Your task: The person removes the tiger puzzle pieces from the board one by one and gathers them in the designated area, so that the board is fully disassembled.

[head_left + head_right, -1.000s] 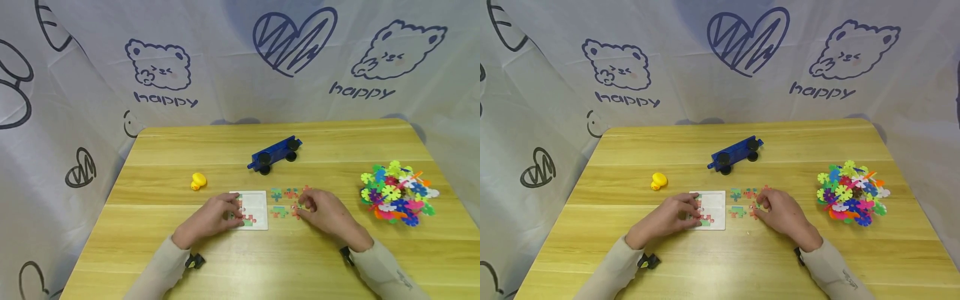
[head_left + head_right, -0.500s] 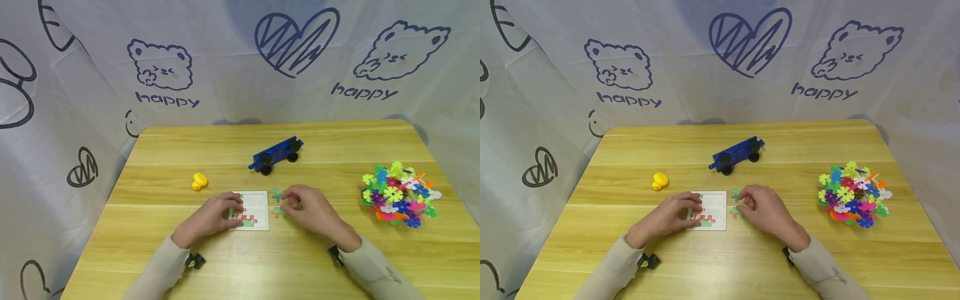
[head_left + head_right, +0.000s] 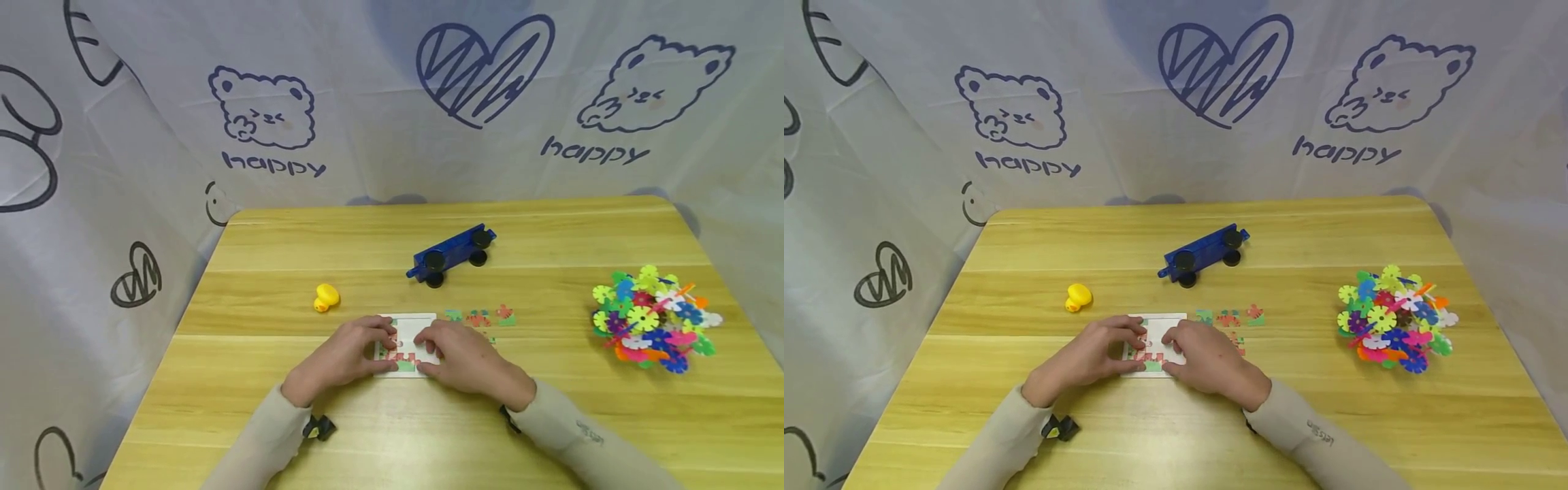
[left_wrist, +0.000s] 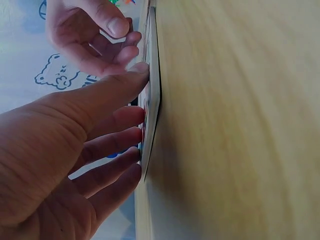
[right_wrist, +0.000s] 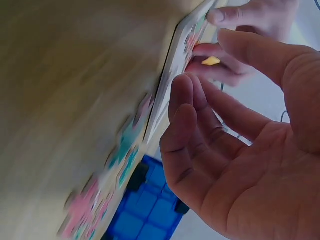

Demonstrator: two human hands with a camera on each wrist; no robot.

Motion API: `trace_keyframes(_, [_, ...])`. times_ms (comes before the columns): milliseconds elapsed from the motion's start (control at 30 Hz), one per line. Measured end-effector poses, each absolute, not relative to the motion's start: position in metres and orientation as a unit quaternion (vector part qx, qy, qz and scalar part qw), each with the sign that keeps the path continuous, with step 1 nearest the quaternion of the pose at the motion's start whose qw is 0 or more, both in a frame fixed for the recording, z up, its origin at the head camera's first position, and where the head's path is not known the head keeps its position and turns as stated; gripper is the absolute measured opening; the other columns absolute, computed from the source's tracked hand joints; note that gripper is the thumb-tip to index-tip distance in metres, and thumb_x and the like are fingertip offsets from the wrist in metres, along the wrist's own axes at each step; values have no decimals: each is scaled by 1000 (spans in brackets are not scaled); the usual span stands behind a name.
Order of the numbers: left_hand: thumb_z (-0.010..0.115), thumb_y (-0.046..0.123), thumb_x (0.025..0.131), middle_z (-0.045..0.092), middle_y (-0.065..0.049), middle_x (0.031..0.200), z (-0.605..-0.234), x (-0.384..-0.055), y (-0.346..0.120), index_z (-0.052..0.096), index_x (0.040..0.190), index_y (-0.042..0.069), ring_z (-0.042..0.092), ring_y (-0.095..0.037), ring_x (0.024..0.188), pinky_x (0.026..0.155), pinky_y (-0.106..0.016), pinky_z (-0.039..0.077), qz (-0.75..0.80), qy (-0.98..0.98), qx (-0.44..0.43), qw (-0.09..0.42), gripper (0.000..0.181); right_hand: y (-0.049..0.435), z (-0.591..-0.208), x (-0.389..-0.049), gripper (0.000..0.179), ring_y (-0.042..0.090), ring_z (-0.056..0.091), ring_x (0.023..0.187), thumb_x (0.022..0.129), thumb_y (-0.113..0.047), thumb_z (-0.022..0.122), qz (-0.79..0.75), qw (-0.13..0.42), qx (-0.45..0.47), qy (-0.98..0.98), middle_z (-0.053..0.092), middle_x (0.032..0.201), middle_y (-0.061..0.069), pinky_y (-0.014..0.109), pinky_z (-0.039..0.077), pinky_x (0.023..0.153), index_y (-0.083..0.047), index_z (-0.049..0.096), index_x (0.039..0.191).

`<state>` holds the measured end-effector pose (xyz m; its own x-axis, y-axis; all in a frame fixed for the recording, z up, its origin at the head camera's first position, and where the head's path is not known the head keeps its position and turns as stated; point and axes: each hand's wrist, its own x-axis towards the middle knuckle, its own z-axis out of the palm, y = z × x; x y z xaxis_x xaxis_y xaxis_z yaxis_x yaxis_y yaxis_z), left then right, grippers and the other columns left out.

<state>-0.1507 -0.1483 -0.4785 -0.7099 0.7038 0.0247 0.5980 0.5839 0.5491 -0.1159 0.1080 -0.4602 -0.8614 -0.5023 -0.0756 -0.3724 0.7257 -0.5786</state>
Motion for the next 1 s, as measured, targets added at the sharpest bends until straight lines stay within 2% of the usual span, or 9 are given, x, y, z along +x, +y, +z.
trace_keyframes(133, [89,25,94,76,-13,137,-478,-150,-149,83,106,8,66,-36,141,120,-52,53,265,884,371,98,21,99,-462,-116,37,11,49,80,96,-24,86,-270,119,-251,922,60,90,-1,25,38,70,-5,76,126])
trace_keyframes(333, [89,25,94,76,-13,136,-477,-150,-149,83,106,8,66,-36,141,120,-51,53,262,885,372,98,21,93,-464,-114,36,12,50,82,93,-19,88,-267,121,-257,921,62,94,0,26,42,71,-3,77,124])
trace_keyframes(600, [90,24,93,77,-13,134,-476,-151,-148,83,105,8,67,-35,139,119,-50,55,263,884,375,97,21,88,-465,-114,27,13,52,81,91,-16,90,-266,133,-232,926,64,92,1,28,46,72,-5,78,112])
trace_keyframes(1000, [91,24,92,77,-11,131,-475,-153,-147,84,104,7,69,-32,135,117,-47,57,263,880,383,98,22,87,-464,-116,27,13,54,80,89,-11,90,-301,152,-215,916,63,90,0,26,46,71,-10,68,105])
